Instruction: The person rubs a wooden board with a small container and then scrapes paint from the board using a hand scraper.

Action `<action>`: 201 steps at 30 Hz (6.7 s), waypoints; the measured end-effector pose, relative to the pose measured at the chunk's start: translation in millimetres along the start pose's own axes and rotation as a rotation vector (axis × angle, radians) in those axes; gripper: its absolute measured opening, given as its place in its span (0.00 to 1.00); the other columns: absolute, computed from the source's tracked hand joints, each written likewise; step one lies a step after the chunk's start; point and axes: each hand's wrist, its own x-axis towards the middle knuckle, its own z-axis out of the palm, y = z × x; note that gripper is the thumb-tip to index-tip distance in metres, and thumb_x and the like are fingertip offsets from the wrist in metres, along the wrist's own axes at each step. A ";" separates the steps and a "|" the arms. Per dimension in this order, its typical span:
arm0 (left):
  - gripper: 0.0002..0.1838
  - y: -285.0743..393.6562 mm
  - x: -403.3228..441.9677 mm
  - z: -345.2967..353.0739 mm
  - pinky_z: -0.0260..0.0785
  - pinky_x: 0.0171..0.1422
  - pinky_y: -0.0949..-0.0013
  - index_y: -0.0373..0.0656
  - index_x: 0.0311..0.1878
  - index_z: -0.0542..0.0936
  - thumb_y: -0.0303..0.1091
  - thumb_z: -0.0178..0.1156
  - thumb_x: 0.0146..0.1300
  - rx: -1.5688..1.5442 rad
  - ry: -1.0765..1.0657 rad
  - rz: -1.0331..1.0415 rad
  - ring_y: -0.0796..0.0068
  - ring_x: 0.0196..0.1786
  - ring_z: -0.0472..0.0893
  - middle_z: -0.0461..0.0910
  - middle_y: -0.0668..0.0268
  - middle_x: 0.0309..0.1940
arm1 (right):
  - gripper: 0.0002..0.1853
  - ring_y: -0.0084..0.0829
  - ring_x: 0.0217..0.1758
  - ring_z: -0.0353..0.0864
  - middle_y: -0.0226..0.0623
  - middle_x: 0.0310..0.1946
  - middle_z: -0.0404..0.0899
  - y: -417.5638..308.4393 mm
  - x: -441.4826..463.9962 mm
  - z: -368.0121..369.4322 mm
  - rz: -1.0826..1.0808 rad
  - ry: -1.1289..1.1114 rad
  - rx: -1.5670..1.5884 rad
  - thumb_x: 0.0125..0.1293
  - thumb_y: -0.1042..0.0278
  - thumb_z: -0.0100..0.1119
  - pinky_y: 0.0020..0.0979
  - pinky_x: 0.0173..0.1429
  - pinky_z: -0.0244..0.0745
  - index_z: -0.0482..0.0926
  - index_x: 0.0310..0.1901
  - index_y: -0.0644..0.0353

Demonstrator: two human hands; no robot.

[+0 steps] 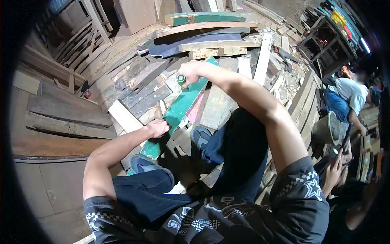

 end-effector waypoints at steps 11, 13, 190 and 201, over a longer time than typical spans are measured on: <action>0.20 2.1 0.0 -1.6 0.76 0.48 0.54 0.40 0.48 0.77 0.37 0.66 0.52 0.000 -0.028 -0.039 0.53 0.44 0.82 0.81 0.54 0.36 | 0.19 0.46 0.41 0.85 0.43 0.35 0.85 1.6 -1.7 2.4 -0.030 0.072 -0.007 0.47 0.51 0.69 0.44 0.45 0.80 0.85 0.39 0.51; 0.18 1.1 1.4 2.1 0.76 0.48 0.54 0.40 0.45 0.77 0.37 0.65 0.52 0.015 -0.012 -0.033 0.52 0.44 0.82 0.81 0.54 0.36 | 0.19 0.46 0.40 0.85 0.44 0.35 0.85 1.8 -1.9 2.6 -0.028 0.069 -0.011 0.47 0.51 0.69 0.45 0.45 0.80 0.85 0.38 0.52; 0.22 2.2 -6.2 7.9 0.74 0.53 0.52 0.39 0.50 0.76 0.43 0.62 0.56 -0.023 0.044 0.012 0.51 0.49 0.79 0.77 0.52 0.42 | 0.25 0.47 0.46 0.84 0.49 0.40 0.85 3.7 -5.5 3.3 0.012 -0.050 -0.021 0.46 0.46 0.71 0.44 0.50 0.80 0.86 0.41 0.56; 0.21 1.6 -7.7 7.1 0.73 0.53 0.52 0.39 0.50 0.76 0.42 0.59 0.57 -0.068 0.086 0.036 0.50 0.47 0.80 0.78 0.52 0.40 | 0.29 0.49 0.46 0.84 0.50 0.41 0.84 12.9 3.0 13.5 -0.012 -0.029 -0.017 0.45 0.44 0.71 0.44 0.50 0.80 0.84 0.42 0.61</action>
